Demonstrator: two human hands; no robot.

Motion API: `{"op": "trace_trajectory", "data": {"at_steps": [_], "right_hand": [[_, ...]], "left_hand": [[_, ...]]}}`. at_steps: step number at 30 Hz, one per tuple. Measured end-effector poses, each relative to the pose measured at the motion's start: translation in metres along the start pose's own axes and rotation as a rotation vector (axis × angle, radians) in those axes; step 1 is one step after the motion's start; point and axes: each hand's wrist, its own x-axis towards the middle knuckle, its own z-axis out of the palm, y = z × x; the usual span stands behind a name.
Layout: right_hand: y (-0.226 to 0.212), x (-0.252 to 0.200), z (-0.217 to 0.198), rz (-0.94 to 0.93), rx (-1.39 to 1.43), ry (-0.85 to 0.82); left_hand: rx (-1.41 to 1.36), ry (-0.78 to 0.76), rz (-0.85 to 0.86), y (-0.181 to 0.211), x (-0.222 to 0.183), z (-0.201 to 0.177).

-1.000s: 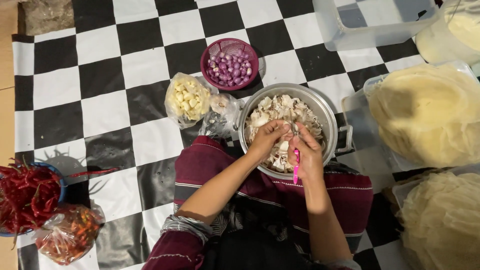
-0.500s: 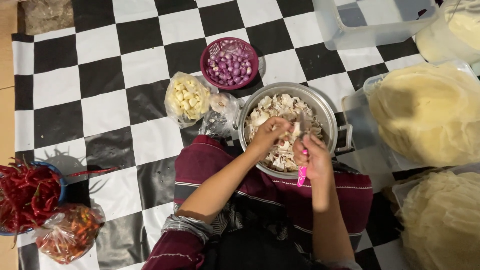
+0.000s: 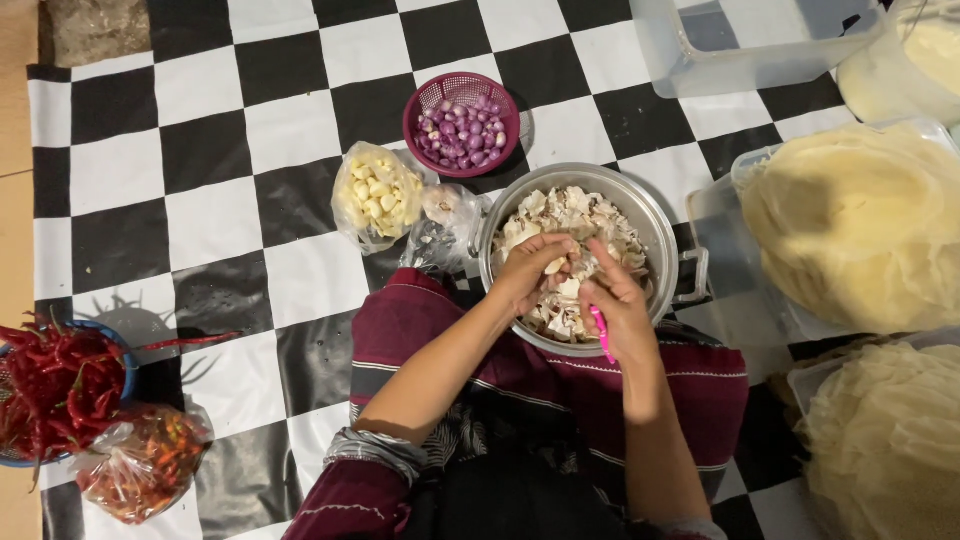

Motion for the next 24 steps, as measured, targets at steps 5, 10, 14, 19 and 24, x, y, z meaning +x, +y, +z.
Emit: {"op": "trace_trajectory", "data": {"at_steps": [5,10,14,19,24], "right_hand": [[0.033,0.004,-0.013,-0.017,-0.031,0.098],[0.027,0.003,-0.010,-0.016,-0.083,0.115],[0.026,0.002,-0.007,-0.057,-0.145,0.130],[0.044,0.009,-0.014,-0.084,-0.178,0.180],[0.030,0.010,-0.003,-0.103,-0.088,0.209]], "left_hand": [[0.015,-0.012,-0.043,-0.012,0.008,-0.010],[0.064,-0.017,-0.014,-0.014,0.012,-0.017],[0.061,0.018,0.005,-0.015,0.011,-0.019],[0.065,0.032,0.020,-0.024,0.016,-0.026],[0.085,0.054,0.089,-0.033,0.019,-0.027]]}}
